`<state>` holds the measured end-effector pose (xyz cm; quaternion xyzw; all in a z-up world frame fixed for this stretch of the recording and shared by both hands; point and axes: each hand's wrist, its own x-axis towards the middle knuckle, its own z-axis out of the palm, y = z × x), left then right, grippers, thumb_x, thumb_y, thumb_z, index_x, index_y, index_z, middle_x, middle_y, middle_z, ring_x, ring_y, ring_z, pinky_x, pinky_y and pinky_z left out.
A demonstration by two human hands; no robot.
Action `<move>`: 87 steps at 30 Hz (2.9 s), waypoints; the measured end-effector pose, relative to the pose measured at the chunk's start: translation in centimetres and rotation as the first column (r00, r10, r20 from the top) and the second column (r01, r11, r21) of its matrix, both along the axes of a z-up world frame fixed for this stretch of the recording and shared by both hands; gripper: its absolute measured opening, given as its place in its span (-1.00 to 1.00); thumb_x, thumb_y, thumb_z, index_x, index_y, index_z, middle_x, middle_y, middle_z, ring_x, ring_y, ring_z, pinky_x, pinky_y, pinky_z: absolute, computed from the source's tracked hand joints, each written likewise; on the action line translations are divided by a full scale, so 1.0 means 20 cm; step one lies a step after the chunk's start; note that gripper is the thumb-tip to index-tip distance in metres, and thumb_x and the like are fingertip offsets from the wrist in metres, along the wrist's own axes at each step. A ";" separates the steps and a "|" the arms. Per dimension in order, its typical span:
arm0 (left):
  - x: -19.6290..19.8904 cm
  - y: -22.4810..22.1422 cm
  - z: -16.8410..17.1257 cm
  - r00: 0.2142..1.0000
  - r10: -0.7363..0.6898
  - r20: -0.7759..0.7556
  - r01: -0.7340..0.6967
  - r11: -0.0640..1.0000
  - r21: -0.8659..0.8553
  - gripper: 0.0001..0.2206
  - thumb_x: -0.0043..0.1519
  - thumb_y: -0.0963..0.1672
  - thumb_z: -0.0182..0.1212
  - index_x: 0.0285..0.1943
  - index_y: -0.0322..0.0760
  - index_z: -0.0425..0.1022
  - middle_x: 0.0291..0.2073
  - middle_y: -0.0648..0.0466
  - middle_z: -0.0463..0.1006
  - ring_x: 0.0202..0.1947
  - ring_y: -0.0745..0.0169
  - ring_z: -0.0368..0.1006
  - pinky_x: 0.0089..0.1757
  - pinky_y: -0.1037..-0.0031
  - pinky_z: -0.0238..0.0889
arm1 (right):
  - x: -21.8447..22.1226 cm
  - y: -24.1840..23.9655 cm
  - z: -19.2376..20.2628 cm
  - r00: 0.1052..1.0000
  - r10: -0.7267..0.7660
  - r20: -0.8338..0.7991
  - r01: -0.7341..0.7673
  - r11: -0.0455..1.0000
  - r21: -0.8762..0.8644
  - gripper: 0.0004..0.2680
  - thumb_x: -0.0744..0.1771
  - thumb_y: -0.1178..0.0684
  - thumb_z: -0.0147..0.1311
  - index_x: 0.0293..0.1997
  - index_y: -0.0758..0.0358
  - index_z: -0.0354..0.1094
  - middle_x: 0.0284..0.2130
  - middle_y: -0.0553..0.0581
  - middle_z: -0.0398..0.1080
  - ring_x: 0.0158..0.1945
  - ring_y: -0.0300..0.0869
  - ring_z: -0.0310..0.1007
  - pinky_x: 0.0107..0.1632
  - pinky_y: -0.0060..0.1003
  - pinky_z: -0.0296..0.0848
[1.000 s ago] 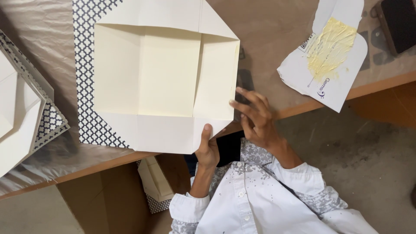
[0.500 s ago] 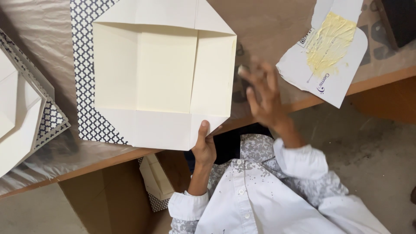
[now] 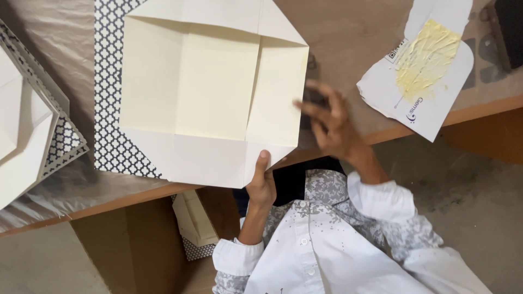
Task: The person applies adhesive to the edges of a white cardboard sheet using a scrap piece of paper and folds the sides together to assemble a box.
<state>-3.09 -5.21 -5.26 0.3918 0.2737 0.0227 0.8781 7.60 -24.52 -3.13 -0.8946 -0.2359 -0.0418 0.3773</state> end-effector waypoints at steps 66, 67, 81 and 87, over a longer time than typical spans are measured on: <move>0.06 0.02 -0.32 0.990 0.136 -0.027 -0.138 0.974 -0.178 -0.55 0.28 0.03 0.07 0.24 -0.31 0.33 0.02 0.06 0.48 0.05 0.26 0.39 0.05 0.36 0.25 | -0.08 -0.52 0.18 0.739 0.063 -0.671 0.671 0.020 0.741 -0.65 0.35 -0.07 -0.04 0.23 0.26 0.23 0.22 0.23 0.30 0.23 0.00 0.24 0.29 -0.08 0.22; 0.04 0.02 -0.38 0.990 0.139 -0.029 -0.142 0.974 -0.174 -0.55 0.28 0.03 0.07 0.24 -0.31 0.33 0.02 0.06 0.48 0.05 0.26 0.39 0.05 0.36 0.25 | -0.09 -0.48 0.17 0.737 0.067 -0.673 0.673 0.019 0.739 -0.65 0.35 -0.07 -0.04 0.23 0.26 0.23 0.22 0.23 0.30 0.23 0.00 0.24 0.29 -0.08 0.22; 0.06 -0.03 -0.45 0.959 0.254 0.129 -0.217 0.945 -0.246 -0.47 0.32 0.00 0.10 0.32 -0.52 0.28 0.19 -0.11 0.41 0.22 0.08 0.32 0.21 0.24 0.13 | -0.04 -0.18 0.12 0.672 0.469 -0.573 0.681 -0.088 0.727 -0.56 0.32 -0.12 0.00 0.33 0.28 0.24 0.19 0.26 0.30 0.18 0.03 0.28 0.21 -0.05 0.25; 0.04 0.00 -0.21 0.991 0.130 0.038 -0.126 0.988 -0.094 -0.52 0.33 -0.04 0.14 0.34 -0.44 0.28 0.15 -0.05 0.42 0.19 0.16 0.34 0.17 0.27 0.18 | 0.08 -0.08 0.04 0.724 0.283 -0.629 0.563 0.284 0.776 -0.60 0.38 0.11 -0.06 0.43 0.31 0.16 0.25 0.20 0.30 0.23 -0.12 0.31 0.24 -0.20 0.30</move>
